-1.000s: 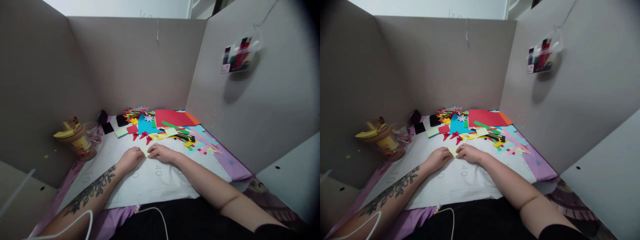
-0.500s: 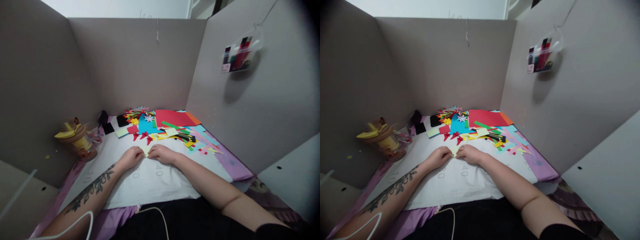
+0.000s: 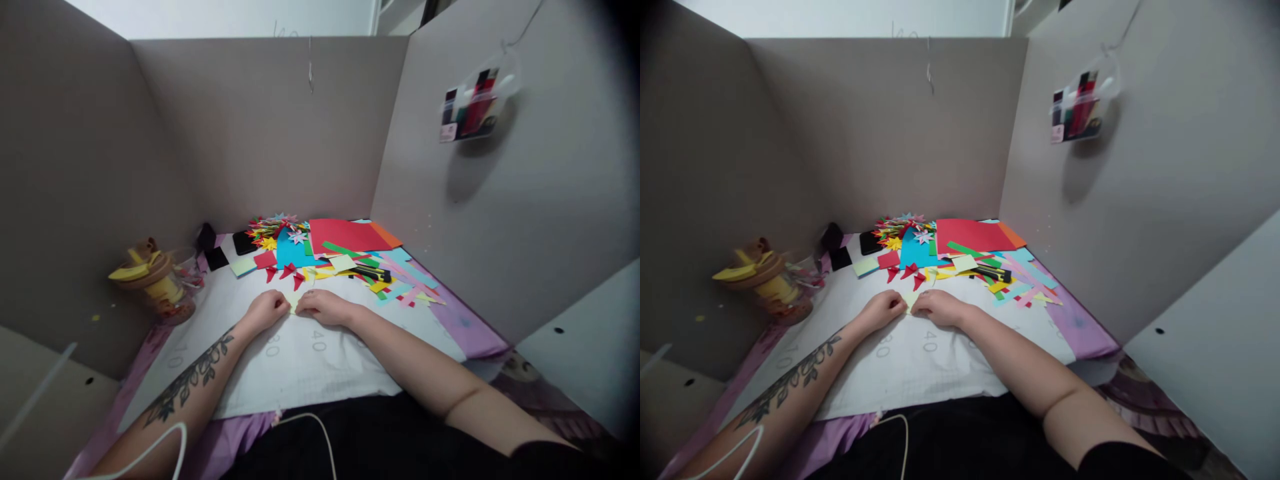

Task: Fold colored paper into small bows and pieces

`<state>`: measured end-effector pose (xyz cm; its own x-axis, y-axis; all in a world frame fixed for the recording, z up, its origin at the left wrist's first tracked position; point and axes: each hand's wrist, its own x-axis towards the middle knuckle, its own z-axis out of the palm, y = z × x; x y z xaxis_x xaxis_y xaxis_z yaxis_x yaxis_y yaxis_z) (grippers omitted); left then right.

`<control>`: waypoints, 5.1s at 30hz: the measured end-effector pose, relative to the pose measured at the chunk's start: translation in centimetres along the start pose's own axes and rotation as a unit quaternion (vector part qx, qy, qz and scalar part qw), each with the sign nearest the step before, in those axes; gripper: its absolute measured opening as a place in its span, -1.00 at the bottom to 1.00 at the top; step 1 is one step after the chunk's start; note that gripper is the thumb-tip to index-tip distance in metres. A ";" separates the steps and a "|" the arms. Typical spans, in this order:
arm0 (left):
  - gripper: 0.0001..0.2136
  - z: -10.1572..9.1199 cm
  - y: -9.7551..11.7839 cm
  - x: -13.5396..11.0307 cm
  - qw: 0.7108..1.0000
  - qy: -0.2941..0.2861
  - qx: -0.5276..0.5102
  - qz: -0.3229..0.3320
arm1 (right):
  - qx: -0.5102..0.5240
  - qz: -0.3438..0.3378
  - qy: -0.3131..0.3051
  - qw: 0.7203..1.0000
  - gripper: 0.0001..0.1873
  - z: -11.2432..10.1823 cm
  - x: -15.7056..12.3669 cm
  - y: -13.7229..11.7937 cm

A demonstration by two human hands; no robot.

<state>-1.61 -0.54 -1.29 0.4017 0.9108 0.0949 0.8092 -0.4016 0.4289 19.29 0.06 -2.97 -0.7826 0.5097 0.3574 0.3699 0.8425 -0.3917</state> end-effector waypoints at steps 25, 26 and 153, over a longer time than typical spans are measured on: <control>-0.86 -0.4 -2.2 0.5 0.997 -0.019 -0.062 0.052 | -0.038 0.003 -0.019 0.999 -0.76 0.0 0.2 -1.3; -0.86 -0.3 -2.3 0.6 0.996 -0.020 -0.066 0.053 | -0.035 0.004 -0.018 0.999 -0.76 0.0 0.2 -1.3; -0.67 -0.2 1.5 -3.1 0.968 -0.032 0.055 0.242 | 0.096 0.009 0.054 0.994 -0.97 -0.3 0.5 2.4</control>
<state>-1.66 -3.94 -0.75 0.7679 0.6073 0.2036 0.5593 -0.7907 0.2491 19.93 2.40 -3.43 -0.7147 0.5483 0.4341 0.2724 0.7900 -0.5494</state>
